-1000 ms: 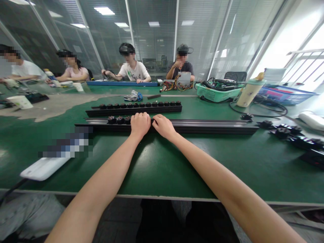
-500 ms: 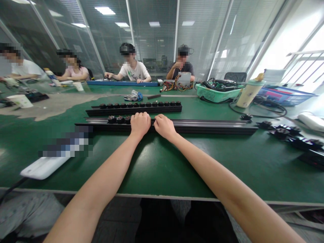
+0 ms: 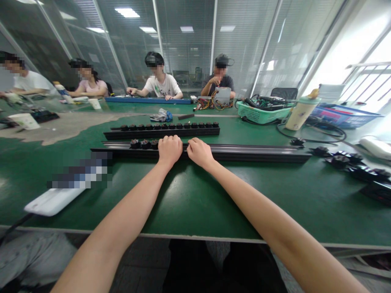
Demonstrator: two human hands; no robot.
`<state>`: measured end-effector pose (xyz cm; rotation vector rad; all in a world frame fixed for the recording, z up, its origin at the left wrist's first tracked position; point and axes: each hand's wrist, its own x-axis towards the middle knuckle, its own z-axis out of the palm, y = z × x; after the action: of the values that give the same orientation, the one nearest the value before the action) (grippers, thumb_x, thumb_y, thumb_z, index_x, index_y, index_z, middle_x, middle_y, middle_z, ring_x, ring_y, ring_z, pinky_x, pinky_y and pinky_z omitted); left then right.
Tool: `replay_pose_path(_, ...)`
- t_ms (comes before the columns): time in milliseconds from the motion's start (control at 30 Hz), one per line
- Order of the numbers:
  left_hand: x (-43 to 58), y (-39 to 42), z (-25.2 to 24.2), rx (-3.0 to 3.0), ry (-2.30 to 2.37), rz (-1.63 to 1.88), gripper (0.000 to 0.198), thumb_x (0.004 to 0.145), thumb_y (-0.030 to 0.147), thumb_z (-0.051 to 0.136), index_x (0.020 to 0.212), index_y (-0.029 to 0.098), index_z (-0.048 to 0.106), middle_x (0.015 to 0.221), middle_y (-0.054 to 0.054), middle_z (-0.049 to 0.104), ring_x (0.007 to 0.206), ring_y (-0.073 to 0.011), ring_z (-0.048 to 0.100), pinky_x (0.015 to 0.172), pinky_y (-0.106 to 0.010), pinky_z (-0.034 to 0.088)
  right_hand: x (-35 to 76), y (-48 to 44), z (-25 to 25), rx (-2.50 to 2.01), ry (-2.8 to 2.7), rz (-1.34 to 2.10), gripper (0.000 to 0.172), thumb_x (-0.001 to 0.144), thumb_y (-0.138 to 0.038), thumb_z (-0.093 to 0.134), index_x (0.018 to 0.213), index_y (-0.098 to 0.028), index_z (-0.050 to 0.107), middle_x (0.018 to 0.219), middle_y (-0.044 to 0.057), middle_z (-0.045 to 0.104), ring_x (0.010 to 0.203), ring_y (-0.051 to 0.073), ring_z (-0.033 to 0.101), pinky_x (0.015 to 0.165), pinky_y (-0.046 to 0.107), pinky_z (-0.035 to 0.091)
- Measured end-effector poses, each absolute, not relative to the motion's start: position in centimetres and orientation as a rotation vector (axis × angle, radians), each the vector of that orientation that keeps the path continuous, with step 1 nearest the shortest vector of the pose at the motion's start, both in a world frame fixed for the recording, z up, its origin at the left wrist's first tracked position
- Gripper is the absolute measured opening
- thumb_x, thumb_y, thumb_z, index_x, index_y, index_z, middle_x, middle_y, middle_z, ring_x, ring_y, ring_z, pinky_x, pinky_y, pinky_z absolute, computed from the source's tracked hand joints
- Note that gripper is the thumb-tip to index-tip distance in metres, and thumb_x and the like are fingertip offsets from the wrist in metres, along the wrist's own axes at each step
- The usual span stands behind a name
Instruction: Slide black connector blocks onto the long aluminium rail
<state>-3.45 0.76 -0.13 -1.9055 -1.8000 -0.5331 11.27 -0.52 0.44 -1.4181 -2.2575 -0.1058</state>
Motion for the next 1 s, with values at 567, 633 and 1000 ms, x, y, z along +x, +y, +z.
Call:
replay_pose_path(567,-3.40,0.70,-0.04,-1.918,-1.811,-0.576,0.047,0.103,0.028,0.023,0.104,0.012,0.068,0.104,-0.022,0.073,0.105,-0.0353,0.062,0.085,-0.045,0.038,11.57,-0.38,0.35,-1.401,-2.262,-0.124,0.035,0.102,-0.020,0.035,0.113,-0.018,0.068,0.122,0.013,0.066,0.113,0.024,0.061,0.092,0.033,0.050)
replay_pose_path(633,-3.39,0.72,-0.08,-1.915,-1.811,-0.569,0.047,0.103,0.028,0.023,0.104,0.012,0.068,0.104,-0.021,0.073,0.105,-0.0349,0.062,0.085,-0.045,0.038,11.61,-0.35,0.35,-1.399,-2.265,-0.121,0.034,0.102,-0.019,0.035,0.113,-0.018,0.068,0.122,0.013,0.065,0.114,0.024,0.060,0.093,0.033,0.049)
replay_pose_path(1000,-3.58,0.89,-0.29,-1.920,-1.801,-0.581,0.047,0.103,0.028,0.023,0.104,0.012,0.067,0.104,-0.021,0.073,0.105,-0.0349,0.062,0.085,-0.044,0.038,11.95,-0.49,0.36,-1.417,-2.250,-0.129,0.033,0.102,-0.019,0.036,0.110,-0.017,0.067,0.119,0.012,0.065,0.112,0.024,0.060,0.088,0.032,0.050)
